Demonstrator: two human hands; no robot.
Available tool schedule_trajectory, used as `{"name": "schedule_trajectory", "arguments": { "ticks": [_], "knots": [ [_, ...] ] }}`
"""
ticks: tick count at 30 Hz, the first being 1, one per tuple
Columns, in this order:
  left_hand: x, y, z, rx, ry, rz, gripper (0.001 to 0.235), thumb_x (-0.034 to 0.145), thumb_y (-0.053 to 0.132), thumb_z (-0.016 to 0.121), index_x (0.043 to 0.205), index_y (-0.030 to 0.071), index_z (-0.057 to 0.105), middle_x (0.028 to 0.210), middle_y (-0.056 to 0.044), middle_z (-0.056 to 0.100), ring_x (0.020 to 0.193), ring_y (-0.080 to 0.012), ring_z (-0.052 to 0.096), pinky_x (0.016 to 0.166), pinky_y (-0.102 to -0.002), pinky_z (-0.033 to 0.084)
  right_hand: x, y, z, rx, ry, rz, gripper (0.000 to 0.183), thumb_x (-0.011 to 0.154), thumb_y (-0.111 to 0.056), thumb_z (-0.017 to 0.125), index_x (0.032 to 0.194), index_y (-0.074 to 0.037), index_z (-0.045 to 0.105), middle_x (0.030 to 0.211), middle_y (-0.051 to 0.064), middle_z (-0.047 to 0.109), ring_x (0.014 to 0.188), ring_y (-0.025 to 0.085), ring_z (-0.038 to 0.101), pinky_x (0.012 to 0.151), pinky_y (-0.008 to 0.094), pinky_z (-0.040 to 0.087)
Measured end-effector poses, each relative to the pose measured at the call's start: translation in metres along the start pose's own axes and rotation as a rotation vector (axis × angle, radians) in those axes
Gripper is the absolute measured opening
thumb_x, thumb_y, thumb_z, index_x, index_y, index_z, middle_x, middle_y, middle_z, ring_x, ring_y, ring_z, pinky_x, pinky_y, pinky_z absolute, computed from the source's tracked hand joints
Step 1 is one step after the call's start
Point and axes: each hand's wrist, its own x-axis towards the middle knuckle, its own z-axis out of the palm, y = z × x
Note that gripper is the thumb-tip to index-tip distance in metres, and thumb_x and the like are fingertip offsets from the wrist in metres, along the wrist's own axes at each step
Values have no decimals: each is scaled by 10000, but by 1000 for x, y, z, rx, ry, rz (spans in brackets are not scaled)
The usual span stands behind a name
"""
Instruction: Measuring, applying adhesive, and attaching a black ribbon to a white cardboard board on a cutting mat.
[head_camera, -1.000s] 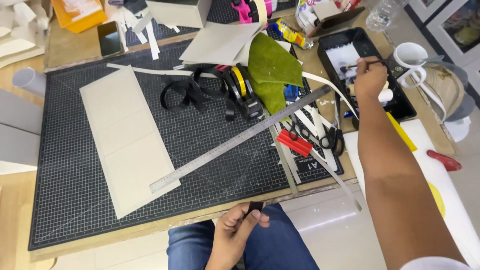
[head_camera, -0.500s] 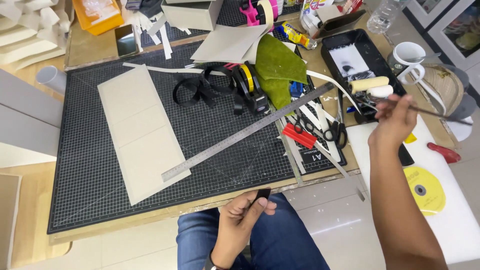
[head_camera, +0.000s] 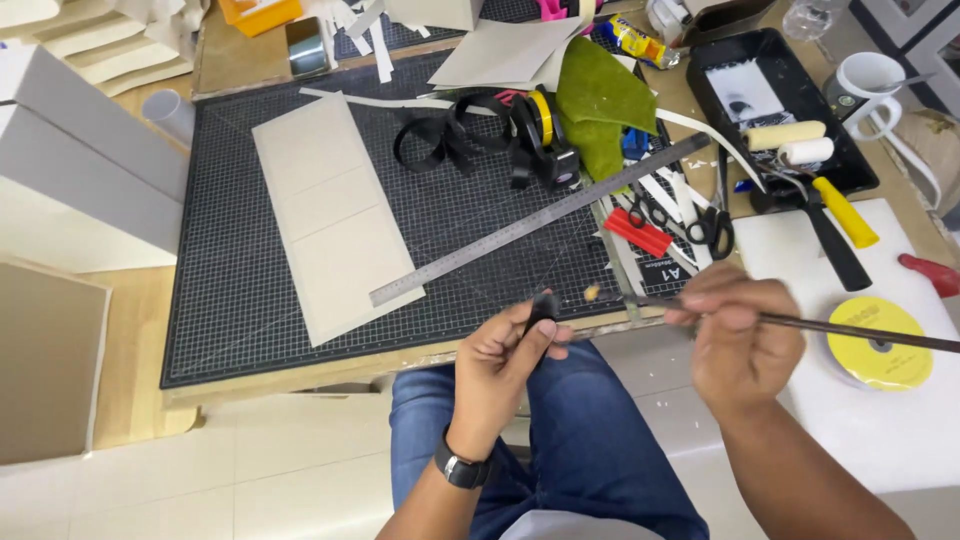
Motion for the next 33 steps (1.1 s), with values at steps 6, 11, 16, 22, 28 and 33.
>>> {"name": "schedule_trajectory", "arguments": {
  "ticks": [6, 11, 16, 22, 28, 33],
  "knots": [
    [-9, 6, 6, 94, 71, 140, 304, 958, -8, 674, 1236, -131, 671, 884, -242, 793, 727, -169, 762, 741, -306, 648, 17, -15, 41, -144, -222, -161, 260, 1031, -116, 513, 870, 25, 661, 657, 94, 667, 542, 225, 631, 576, 318, 549],
    [-20, 10, 6, 130, 98, 159, 317, 952, -6, 683, 1245, -129, 672, 887, -239, 792, 721, -160, 749, 740, -304, 645, 17, -26, 54, -191, -240, -187, 201, 986, -65, 583, 846, 38, 684, 651, 96, 681, 523, 232, 639, 546, 336, 553],
    [-21, 7, 2, 153, 106, 139, 350, 962, 17, 679, 1290, -102, 661, 895, -229, 795, 714, -145, 741, 708, -267, 644, 11, -14, 56, -187, -257, -228, 148, 999, -27, 596, 892, 41, 672, 678, 103, 689, 564, 236, 643, 562, 329, 537],
    [-24, 1, 0, 130, 123, 121, 331, 960, 43, 697, 1258, -101, 680, 881, -218, 796, 711, -147, 746, 675, -252, 640, 8, -18, 62, -183, -249, -220, 149, 996, -14, 593, 882, 37, 676, 662, 96, 683, 562, 236, 649, 570, 330, 545],
    [-24, -3, -5, 146, 125, 118, 373, 979, 36, 666, 1328, -92, 639, 904, -227, 792, 731, -148, 727, 707, -286, 651, 5, -15, 61, -175, -199, -236, 174, 1026, -36, 567, 893, 37, 651, 685, 115, 681, 578, 239, 638, 575, 326, 534],
    [-23, -6, -4, 158, 131, 102, 355, 968, 47, 686, 1288, -104, 658, 889, -234, 793, 708, -156, 741, 665, -266, 646, 3, -7, 61, -181, -209, -222, 146, 1010, -9, 592, 888, 28, 665, 686, 110, 691, 585, 232, 655, 576, 311, 530]
  ]
}}
